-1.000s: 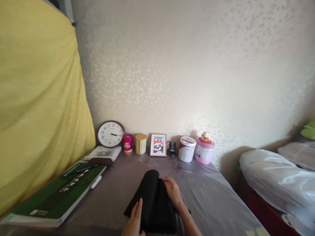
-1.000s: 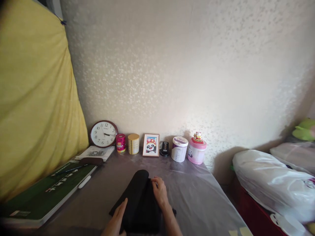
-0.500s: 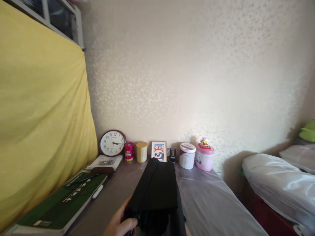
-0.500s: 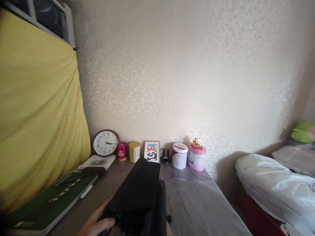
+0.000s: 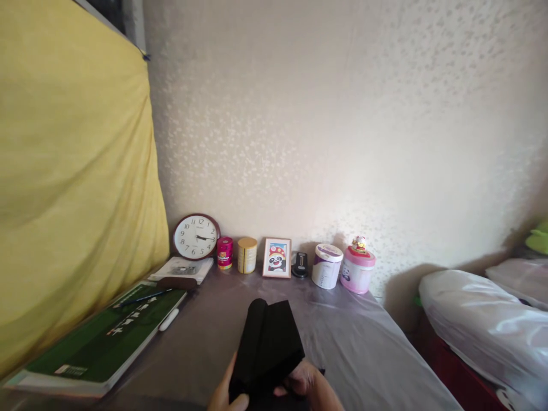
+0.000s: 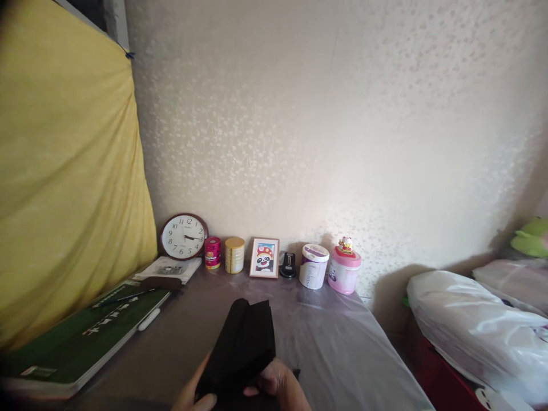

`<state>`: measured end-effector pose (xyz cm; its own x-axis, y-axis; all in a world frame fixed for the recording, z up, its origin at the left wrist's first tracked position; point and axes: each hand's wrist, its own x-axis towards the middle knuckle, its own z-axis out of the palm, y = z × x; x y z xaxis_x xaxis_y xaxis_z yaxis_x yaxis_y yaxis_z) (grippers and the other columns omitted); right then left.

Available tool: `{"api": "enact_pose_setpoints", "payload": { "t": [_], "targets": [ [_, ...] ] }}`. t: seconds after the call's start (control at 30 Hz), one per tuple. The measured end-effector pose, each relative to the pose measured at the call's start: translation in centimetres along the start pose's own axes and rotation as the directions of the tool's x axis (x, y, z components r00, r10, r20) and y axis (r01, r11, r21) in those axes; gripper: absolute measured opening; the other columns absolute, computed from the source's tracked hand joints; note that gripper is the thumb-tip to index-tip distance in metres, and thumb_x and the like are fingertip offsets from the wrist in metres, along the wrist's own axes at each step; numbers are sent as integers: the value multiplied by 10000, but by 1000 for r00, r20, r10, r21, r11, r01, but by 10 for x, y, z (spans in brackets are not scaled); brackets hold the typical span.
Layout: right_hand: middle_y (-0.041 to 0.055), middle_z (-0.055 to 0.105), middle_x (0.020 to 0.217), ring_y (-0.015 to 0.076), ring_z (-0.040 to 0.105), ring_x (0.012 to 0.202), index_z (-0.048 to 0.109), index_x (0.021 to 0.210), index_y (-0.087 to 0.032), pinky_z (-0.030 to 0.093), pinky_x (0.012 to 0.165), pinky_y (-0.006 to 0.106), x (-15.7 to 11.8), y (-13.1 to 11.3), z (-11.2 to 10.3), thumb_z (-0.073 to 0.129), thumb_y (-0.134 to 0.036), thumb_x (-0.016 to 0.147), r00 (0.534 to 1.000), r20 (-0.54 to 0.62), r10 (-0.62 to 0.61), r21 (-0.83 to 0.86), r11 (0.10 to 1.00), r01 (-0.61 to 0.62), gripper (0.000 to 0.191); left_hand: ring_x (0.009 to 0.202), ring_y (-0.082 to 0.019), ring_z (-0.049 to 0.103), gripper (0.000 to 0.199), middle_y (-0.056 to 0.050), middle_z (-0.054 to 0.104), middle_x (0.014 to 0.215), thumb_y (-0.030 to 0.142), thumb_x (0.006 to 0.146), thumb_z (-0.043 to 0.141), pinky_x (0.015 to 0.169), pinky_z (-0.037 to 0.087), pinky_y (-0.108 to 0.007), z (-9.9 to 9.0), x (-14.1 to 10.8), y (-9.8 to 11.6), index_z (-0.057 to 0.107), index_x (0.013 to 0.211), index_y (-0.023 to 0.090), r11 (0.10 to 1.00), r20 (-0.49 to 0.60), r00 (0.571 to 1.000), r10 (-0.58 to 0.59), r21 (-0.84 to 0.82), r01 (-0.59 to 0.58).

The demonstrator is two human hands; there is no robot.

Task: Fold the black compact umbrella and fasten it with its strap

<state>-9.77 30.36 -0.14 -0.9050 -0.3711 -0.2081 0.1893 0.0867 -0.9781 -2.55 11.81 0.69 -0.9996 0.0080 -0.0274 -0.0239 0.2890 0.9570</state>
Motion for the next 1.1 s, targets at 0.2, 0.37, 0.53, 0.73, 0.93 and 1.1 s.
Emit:
{"api": "enact_pose_setpoints", "payload": {
  "t": [0.2, 0.37, 0.53, 0.73, 0.93, 1.1],
  "targets": [
    [59, 692, 887, 211, 641, 750, 672, 932, -232, 514, 610, 316, -24, -6, -15, 611, -362, 655, 992, 95, 86, 33, 995, -89, 312, 1318, -112, 231, 768, -89, 293, 1429, 58, 670, 363, 1081, 185, -256, 22, 0, -15, 85, 1386, 76, 949, 28, 997, 75, 306, -80],
    [75, 676, 951, 267, 584, 942, 671, 914, -172, 468, 787, 332, -30, -21, -54, 518, -333, 709, 958, -164, -234, -458, 879, 137, 302, 1317, -138, 239, 816, -131, 228, 1448, 49, 671, 382, 1050, 234, -238, 33, -3, -14, -12, 1385, 60, 929, 72, 995, 63, 359, -85],
    [51, 667, 741, 185, 616, 719, 662, 855, -166, 456, 657, 267, -16, -33, -69, 335, -328, 802, 874, -391, -288, -635, 772, -29, 369, 1304, -166, 276, 816, -139, 164, 1466, 46, 689, 362, 1020, 281, -256, 35, -4, -5, -64, 1384, 82, 895, 64, 998, 12, 445, -40],
    [38, 640, 651, 174, 594, 638, 668, 785, -156, 399, 576, 240, -14, -45, -54, 375, -457, 812, 878, -381, -290, -712, 698, -78, 421, 1282, -184, 323, 830, -142, 160, 1466, 42, 683, 363, 1022, 284, -273, 36, -5, 3, -82, 1382, 93, 859, 57, 998, -6, 511, -24],
    [40, 636, 644, 176, 584, 656, 665, 793, -147, 384, 597, 246, -5, -53, -47, 501, -296, 746, 872, -391, -294, -754, 646, -119, 226, 1276, -183, 333, 859, -122, 215, 1456, 74, 677, 386, 1017, 278, -262, 37, -7, 11, -105, 1381, 117, 829, 47, 997, -69, 559, 31],
    [-46, 503, 510, 97, 481, 478, 601, 710, -154, 325, 428, 184, 5, -69, -28, 505, -290, 729, 921, -324, -217, -507, 862, 24, 167, 1267, -179, 345, 876, -128, 188, 1463, 89, 669, 407, 1008, 276, -250, 37, -7, 14, -102, 1382, 121, 820, 37, 995, -94, 570, 56]
  ]
}}
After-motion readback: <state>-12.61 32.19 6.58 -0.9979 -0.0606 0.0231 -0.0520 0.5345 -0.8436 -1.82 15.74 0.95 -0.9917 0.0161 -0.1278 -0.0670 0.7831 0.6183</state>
